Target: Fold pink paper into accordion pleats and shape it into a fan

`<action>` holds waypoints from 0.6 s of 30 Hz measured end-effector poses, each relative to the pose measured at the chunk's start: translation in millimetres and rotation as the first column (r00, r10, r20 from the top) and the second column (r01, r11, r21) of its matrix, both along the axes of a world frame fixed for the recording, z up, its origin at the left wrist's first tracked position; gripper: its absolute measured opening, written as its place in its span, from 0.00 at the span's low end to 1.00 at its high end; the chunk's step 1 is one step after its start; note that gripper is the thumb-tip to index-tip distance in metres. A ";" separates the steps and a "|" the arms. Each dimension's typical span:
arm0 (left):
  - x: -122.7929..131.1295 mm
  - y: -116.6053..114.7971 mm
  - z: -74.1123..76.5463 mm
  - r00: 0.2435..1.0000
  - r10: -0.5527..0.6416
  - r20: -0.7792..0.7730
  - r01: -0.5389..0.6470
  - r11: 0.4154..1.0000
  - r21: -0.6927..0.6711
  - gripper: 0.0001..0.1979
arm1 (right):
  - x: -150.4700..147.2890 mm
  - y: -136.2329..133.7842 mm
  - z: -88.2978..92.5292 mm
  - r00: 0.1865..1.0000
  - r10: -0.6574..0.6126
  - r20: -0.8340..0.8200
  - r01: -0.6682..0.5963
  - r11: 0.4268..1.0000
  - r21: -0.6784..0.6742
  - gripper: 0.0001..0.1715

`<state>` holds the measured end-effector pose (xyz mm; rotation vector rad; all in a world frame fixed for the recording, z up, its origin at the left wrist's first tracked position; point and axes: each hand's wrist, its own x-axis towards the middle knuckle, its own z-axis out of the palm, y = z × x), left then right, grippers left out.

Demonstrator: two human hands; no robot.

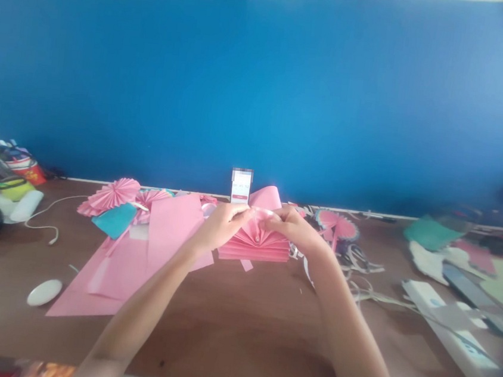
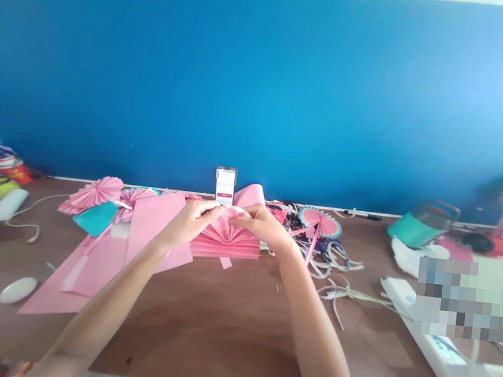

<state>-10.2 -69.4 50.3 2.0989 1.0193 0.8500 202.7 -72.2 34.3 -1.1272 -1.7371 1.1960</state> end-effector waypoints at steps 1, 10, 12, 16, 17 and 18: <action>-0.1 0.0 0.6 1.000 -0.002 0.001 0.002 1.000 -0.003 0.19 | 0.6 0.1 -0.3 1.000 0.000 0.007 0.000 1.000 0.004 0.27; -0.8 0.6 -0.7 0.998 -0.021 0.051 0.021 1.000 0.007 0.19 | 1.9 0.6 0.1 0.999 0.000 0.041 -0.001 1.000 0.014 0.25; -0.8 0.7 -0.7 0.998 -0.031 0.059 0.031 1.000 0.002 0.19 | 1.9 0.1 0.8 0.999 0.004 0.035 -0.005 1.000 0.017 0.25; -0.1 0.6 -0.8 0.998 -0.035 0.051 0.035 0.999 0.005 0.19 | 2.3 -0.5 1.9 1.000 0.005 0.026 -0.006 1.000 0.024 0.27; 0.1 0.5 -0.8 0.998 -0.033 0.049 0.032 0.999 0.010 0.19 | 2.4 -0.5 2.1 1.000 0.004 0.026 -0.004 1.000 0.022 0.28; 0.3 0.4 -0.7 0.998 -0.031 0.048 0.031 0.999 0.014 0.19 | 2.5 -0.5 2.3 1.000 0.004 0.026 -0.005 1.000 0.019 0.29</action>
